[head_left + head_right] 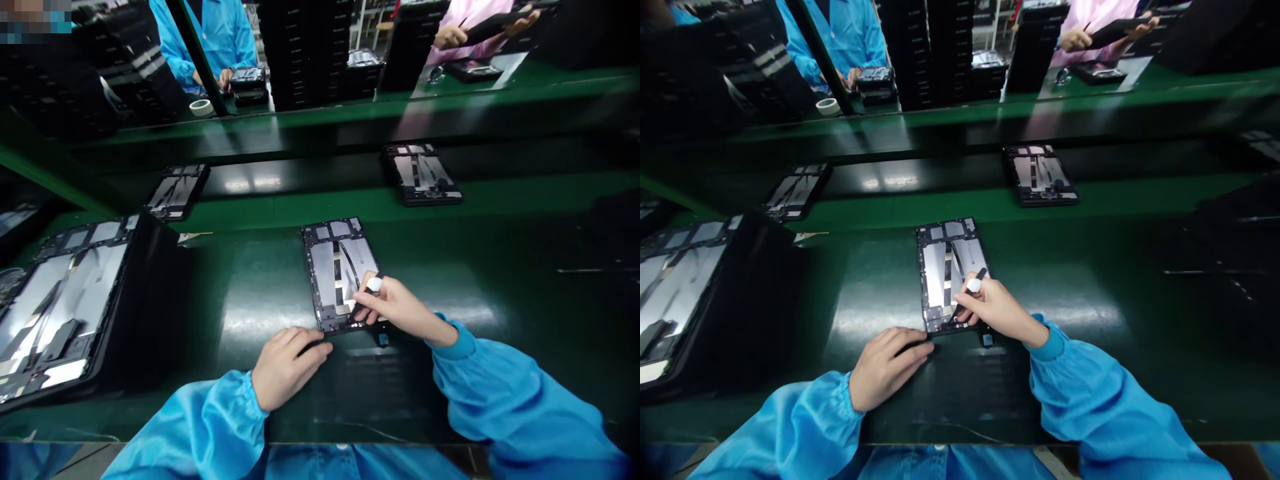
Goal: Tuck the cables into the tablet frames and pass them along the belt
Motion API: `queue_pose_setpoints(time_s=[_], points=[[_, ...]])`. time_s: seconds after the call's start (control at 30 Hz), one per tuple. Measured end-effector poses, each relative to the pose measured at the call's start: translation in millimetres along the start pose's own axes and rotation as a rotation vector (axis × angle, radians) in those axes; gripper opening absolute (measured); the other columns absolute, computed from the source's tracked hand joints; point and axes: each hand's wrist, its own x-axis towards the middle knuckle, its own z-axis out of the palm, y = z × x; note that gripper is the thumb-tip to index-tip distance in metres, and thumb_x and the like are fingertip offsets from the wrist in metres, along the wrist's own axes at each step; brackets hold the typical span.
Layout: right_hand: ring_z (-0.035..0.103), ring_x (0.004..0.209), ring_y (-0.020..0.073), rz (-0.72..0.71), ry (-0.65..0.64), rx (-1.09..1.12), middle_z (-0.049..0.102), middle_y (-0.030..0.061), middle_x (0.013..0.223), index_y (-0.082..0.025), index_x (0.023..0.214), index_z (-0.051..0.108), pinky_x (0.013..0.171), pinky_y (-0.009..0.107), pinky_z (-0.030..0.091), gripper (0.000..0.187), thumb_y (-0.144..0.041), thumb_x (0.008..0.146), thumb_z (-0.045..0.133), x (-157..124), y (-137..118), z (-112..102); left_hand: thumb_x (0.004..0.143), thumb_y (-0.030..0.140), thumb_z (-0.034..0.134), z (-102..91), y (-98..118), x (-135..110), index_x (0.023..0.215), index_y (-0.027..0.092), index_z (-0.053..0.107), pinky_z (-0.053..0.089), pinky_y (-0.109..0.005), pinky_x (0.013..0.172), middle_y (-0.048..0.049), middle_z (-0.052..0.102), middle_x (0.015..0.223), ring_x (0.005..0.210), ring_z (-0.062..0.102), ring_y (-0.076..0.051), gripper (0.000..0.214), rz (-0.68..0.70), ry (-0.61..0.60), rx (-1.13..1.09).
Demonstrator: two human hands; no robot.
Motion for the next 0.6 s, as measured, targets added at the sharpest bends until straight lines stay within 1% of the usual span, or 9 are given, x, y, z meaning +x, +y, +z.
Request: queue_pose_setpoints(time_s=[0.07, 0.17, 0.37, 0.6], points=[[0.073, 0.059, 0.0198, 0.023, -0.042, -0.018, 0.065, -0.0011, 0.057, -0.019, 0.080, 0.051, 0.046, 0.023, 0.056, 0.035, -0.047, 0.079, 0.071, 10, -1, 1, 0.096, 0.019, 0.053, 7.1, -7, 9, 0.107, 0.018, 0.065, 0.052, -0.029, 0.079, -0.0057, 0.069, 0.103, 0.090, 0.061, -0.016, 0.016, -0.015, 0.048, 0.023], [0.071, 0.054, 0.0181, 0.031, -0.082, -0.023, 0.065, -0.0019, 0.053, -0.019, 0.079, 0.050, 0.043, 0.021, 0.054, 0.032, -0.045, 0.080, 0.070, 18, 3, 8, 0.096, 0.018, 0.055, 12.1, -12, 13, 0.106, 0.017, 0.065, 0.052, -0.029, 0.078, -0.0048, 0.070, 0.102, 0.090, 0.061, -0.016, 0.015, -0.012, 0.057, 0.042], [0.071, 0.055, 0.0185, 0.055, -0.096, -0.007, 0.064, -0.0026, 0.053, -0.019, 0.080, 0.052, 0.045, 0.023, 0.055, 0.029, -0.042, 0.080, 0.069, 20, 7, 11, 0.097, 0.018, 0.053, 12.1, -13, 9, 0.108, 0.017, 0.066, 0.053, -0.028, 0.080, -0.0056, 0.070, 0.102, 0.092, 0.062, -0.016, 0.017, -0.019, 0.033, 0.059], [0.072, 0.058, 0.0189, 0.063, -0.105, 0.001, 0.064, -0.0027, 0.055, -0.019, 0.080, 0.053, 0.047, 0.023, 0.057, 0.028, -0.041, 0.079, 0.070, 20, 7, 11, 0.096, 0.017, 0.055, 13.4, -13, 10, 0.109, 0.017, 0.066, 0.053, -0.028, 0.078, -0.0051, 0.070, 0.102, 0.090, 0.061, -0.016, 0.017, -0.020, 0.050, 0.056]])
